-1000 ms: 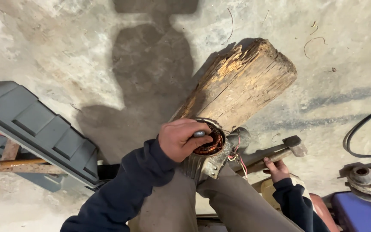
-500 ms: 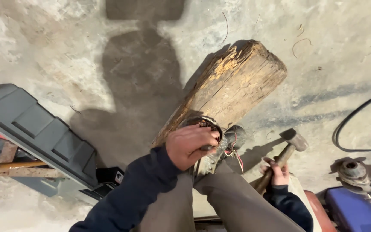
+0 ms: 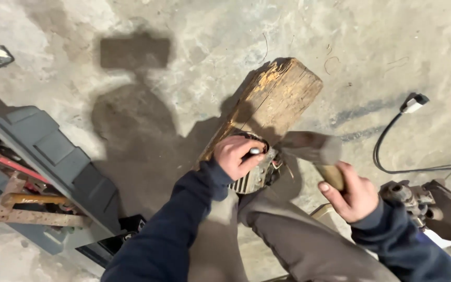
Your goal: The person disassembles an old electric water pump motor at a workbench, using a hammer to knock loose the fan cover and end bell and pulling the rotor out by hand. They then sit on the floor and use a hammer and punch on a wooden plank to drive components out of the motor housing.
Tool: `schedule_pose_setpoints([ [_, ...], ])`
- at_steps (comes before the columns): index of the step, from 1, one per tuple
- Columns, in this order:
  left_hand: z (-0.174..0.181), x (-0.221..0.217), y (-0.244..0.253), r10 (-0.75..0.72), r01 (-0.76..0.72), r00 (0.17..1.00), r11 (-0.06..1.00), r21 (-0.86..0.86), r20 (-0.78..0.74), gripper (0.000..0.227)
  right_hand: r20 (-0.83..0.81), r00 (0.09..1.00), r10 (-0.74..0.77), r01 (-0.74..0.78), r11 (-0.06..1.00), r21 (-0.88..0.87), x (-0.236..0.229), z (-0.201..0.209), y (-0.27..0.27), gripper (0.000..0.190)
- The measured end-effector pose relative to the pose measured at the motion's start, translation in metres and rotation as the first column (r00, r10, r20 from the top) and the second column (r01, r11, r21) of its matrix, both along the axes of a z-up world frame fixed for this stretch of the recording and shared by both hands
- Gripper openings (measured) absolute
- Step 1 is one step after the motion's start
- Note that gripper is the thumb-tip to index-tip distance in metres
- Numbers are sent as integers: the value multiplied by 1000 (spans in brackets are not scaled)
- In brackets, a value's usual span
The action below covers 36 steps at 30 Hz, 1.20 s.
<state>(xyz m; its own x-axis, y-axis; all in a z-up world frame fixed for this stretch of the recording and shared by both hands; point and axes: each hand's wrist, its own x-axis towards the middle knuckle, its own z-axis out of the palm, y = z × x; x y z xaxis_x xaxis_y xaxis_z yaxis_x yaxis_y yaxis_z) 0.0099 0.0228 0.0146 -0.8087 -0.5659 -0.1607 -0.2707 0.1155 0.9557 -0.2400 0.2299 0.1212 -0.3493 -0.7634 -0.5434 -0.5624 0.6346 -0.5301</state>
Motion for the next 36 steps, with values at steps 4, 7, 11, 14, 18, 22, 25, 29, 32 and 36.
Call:
schedule_pose_setpoints([
  [4,0,1,1,51,-58,996,994,-96,-68,39,3,982,188,-188,982,-16,31,8,-36,51],
  [7,-3,5,6,53,-66,994,987,-147,-92,40,11,949,315,-315,949,-20,46,2,-35,49],
  [11,-15,8,18,85,-89,996,985,-149,-33,29,-47,932,361,-356,931,83,40,12,-34,53],
  [14,-17,5,20,114,-115,993,978,-172,-16,28,-86,954,287,-289,957,-6,23,38,-39,52],
  [18,-15,3,19,107,-108,994,980,-168,-17,30,-32,993,110,-115,941,-319,19,55,-34,34],
  [22,-18,2,17,79,-75,997,982,-175,18,23,41,982,182,-159,932,-325,31,-14,-9,40],
  [25,-17,5,19,67,-57,997,977,-207,42,34,88,969,229,-239,963,125,44,-21,-22,47],
  [29,-16,3,15,38,-25,998,977,-210,57,33,24,958,286,-286,958,-22,36,-10,-29,51],
  [32,-13,4,14,62,-52,997,981,-185,48,32,-50,965,258,-262,958,-114,4,30,-39,45],
  [36,-7,2,16,84,-78,996,988,-132,41,25,247,964,-98,221,810,-543,16,70,-39,29],
])
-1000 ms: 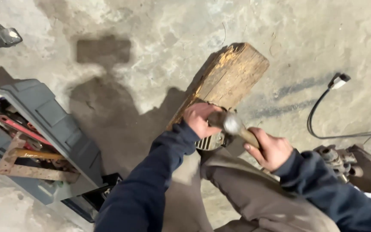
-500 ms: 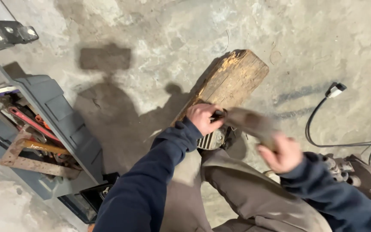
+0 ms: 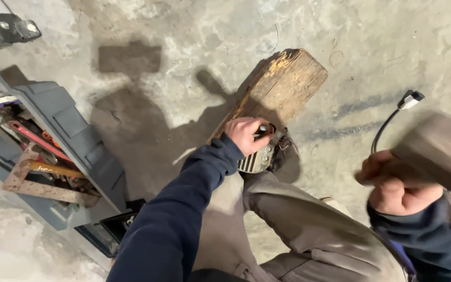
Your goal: The person disassembles an old electric water pump motor at a workbench, using a hammer to knock loose the fan cover and end bell and pulling the rotor out by hand. They then sit on the floor and use a hammer and punch on a wooden plank to drive components out of the motor housing.
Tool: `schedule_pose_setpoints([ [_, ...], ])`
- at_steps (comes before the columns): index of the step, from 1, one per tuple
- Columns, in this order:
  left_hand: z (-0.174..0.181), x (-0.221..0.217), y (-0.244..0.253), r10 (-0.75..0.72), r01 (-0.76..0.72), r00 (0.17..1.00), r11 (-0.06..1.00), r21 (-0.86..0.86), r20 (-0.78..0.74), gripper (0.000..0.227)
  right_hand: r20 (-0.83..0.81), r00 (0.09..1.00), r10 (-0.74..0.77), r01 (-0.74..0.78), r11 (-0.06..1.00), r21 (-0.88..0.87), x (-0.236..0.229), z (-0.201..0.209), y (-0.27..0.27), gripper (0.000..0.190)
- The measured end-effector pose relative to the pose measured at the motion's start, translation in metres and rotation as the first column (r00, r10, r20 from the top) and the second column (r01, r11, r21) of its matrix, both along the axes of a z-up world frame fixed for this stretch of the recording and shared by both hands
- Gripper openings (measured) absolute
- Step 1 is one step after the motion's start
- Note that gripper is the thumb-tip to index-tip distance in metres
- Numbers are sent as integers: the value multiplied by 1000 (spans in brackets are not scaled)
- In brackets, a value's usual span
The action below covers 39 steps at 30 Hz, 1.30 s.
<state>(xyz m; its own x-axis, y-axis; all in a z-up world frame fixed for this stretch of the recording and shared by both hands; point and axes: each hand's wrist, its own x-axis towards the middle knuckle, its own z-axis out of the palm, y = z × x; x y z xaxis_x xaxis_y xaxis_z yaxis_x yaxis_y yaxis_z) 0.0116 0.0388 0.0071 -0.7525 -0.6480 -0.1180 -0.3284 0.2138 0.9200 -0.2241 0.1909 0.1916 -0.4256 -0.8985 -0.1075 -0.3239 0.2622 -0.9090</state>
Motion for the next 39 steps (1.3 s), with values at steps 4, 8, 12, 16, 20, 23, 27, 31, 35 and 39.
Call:
schedule_pose_setpoints([
  [4,-17,-1,-3,12,-13,999,999,-37,-44,26,33,994,101,-103,994,37,0,-111,51,50],
  [8,-16,6,13,6,-4,1000,996,-85,22,31,-146,888,436,-271,754,598,7,-78,19,46],
  [12,-9,2,3,-22,23,1000,999,-38,12,27,-374,848,375,-205,884,420,-34,-7,-7,34],
  [16,-9,3,6,-12,12,1000,999,-45,7,28,188,982,-35,23,997,70,-17,-20,11,50],
  [20,-19,-2,0,4,-5,1000,996,-86,-18,31,-114,931,346,-280,880,383,-2,-118,43,37],
  [23,-10,6,7,-27,27,1000,997,-72,2,32,-214,868,447,-241,758,607,2,-83,32,45],
  [27,-17,1,5,-26,27,1000,998,-65,11,29,-610,700,372,-226,925,305,-57,-18,14,23],
  [31,-20,4,9,-46,46,999,999,-20,-1,30,215,968,-130,152,984,-89,-32,-31,-4,48],
  [35,-31,3,9,-34,34,999,999,-23,8,44,-225,888,402,-286,864,414,-12,-137,58,33],
  [39,-35,5,16,-168,167,977,986,16,135,61,-346,878,331,-157,882,444,-19,-85,42,43],
])
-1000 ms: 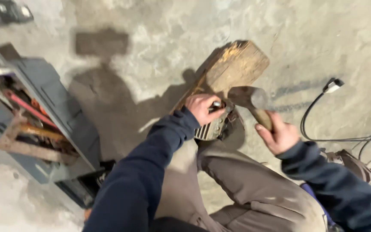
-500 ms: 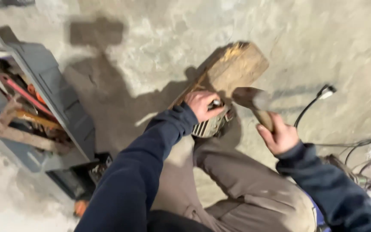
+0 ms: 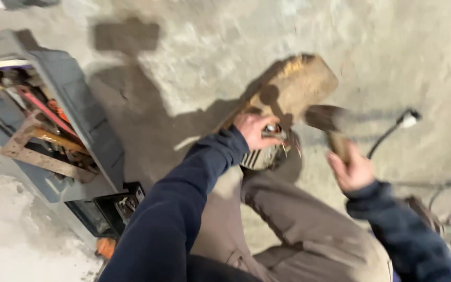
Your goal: The person disassembles an old electric water pump motor at a workbench, using a hammer to knock loose the fan cover and end bell and pulling the rotor out by hand. They then sit on the floor and use a hammer and punch on a wooden plank to drive components out of the motor housing.
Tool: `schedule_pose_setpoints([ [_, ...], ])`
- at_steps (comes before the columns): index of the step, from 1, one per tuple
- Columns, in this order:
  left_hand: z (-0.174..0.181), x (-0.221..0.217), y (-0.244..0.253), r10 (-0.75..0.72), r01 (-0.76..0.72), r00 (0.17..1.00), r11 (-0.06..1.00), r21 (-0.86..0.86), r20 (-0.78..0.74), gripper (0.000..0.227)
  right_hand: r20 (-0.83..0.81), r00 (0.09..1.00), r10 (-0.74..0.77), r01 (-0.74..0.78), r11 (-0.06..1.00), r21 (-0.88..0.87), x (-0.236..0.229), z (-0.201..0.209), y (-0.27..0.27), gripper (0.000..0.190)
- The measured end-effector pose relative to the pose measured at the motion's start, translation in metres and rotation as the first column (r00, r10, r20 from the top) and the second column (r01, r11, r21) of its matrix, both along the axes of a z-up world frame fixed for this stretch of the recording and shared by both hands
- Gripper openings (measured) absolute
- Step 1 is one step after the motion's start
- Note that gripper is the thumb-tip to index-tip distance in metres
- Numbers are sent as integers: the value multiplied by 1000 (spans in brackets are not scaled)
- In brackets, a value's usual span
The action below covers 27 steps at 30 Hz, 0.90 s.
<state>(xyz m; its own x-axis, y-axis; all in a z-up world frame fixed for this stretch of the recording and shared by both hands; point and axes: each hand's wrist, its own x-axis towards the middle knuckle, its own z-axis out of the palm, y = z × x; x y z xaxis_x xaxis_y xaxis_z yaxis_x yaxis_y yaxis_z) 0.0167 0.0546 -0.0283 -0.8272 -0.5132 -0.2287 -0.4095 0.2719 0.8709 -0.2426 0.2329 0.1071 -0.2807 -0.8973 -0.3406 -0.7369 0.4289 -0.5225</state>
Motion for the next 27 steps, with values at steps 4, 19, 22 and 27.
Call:
schedule_pose_setpoints([
  [4,4,-3,-6,60,-58,997,997,47,-54,65,117,983,-145,159,980,-123,-37,71,-30,28],
  [19,12,-2,-9,-76,68,993,994,87,88,65,538,808,-242,315,948,-47,-39,76,-31,31],
  [22,7,0,-12,-47,46,999,992,119,12,61,423,891,-164,159,986,47,-49,5,-3,36],
  [27,32,-10,-28,-174,166,951,985,53,255,69,246,969,13,-78,963,257,35,-18,-21,43],
])
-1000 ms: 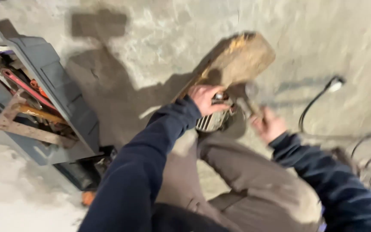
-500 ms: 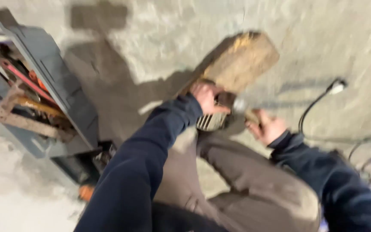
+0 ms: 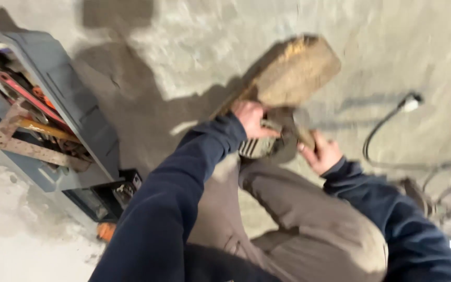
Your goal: The person disassembles an old electric water pump motor at a workbench, using a hammer to knock loose the fan cover and end bell and pulling the rotor out by hand. They then sit on the floor and use a hammer and punch on a wooden plank to drive components out of the motor housing.
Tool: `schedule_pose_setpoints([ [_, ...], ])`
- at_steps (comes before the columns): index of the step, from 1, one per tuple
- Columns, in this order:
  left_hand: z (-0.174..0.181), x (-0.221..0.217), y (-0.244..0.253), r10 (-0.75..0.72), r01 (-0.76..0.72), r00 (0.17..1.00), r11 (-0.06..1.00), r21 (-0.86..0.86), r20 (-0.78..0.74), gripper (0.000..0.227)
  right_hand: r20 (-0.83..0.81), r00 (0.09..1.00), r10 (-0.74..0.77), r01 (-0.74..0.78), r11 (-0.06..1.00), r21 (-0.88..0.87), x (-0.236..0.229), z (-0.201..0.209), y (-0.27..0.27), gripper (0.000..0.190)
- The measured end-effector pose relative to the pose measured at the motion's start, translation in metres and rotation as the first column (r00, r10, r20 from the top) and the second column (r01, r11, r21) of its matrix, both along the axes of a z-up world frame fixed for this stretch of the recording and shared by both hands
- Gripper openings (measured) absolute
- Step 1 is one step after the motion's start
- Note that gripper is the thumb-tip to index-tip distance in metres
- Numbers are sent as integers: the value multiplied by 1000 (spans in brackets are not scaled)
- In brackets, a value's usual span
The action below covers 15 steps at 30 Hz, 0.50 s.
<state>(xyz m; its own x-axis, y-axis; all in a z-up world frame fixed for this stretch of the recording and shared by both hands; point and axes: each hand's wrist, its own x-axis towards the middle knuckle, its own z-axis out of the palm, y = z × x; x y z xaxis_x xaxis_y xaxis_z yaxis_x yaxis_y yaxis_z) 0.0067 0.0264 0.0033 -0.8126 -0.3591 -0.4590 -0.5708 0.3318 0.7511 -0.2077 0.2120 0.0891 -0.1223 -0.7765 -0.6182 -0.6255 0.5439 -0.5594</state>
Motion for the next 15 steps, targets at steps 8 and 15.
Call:
schedule_pose_setpoints([
  [8,-22,9,12,157,-134,941,986,98,-299,57,504,795,-337,539,774,-333,-42,56,25,55],
  [15,-15,6,8,143,-148,971,989,-16,-192,57,-45,999,-11,16,994,112,-11,-10,14,42],
])
